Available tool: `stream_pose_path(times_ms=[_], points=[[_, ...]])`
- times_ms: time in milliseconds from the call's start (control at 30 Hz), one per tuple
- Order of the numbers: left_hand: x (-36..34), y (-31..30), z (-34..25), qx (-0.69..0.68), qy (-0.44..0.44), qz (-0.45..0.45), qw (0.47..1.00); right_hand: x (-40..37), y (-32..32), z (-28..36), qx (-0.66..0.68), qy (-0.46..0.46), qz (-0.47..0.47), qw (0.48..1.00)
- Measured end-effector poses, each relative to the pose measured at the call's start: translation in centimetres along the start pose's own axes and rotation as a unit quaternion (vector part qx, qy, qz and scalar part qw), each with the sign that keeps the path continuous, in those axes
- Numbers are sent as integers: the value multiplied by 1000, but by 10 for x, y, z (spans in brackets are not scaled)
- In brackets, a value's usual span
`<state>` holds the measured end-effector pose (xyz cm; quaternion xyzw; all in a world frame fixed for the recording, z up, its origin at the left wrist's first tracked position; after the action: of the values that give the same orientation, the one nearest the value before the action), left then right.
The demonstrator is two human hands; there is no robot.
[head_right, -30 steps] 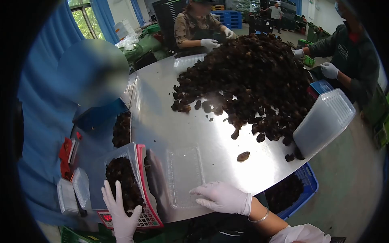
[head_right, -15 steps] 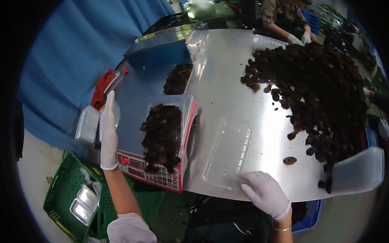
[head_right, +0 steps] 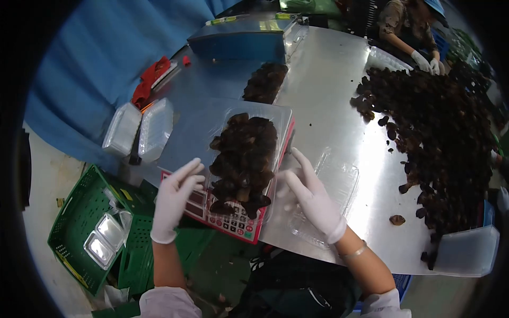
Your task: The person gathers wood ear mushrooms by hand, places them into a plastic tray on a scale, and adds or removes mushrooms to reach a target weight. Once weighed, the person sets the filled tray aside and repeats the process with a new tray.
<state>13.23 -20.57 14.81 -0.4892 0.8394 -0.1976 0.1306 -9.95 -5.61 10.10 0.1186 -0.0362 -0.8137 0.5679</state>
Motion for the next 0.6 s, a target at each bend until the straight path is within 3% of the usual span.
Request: stream_pose_path(times_ms=[67, 133, 200, 367, 533, 600], points=[[-3, 18, -6, -24, 21, 23, 999, 12, 6, -4, 66, 36, -7, 997], [-3, 36, -20, -10, 50, 25, 998, 15, -3, -2, 44, 25, -32, 998], [-2, 54, -25, -27, 53, 48, 997, 19, -13, -16, 25, 50, 3, 998], [-5, 102, -53, -23, 113, 78, 990, 18, -54, -19, 190, -18, -29, 981], [-22, 161, -72, -58, 138, 107, 983, 2, -102, -12, 200, -37, -86, 975], [-42, 166, -82, 21, 269, 6, 963, 3, -115, -5, 243, -49, -91, 964]])
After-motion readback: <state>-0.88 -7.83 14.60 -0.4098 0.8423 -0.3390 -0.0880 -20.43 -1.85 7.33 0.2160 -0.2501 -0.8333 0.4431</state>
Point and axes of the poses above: each hand's wrist, its own x-axis towards the middle knuckle, its own y-axis out of the palm, z = x × y, the point moved 9 cm from there along x, towards the middle knuckle, and after that the axes turned 7 degrees about x, right-handed, at the moved point
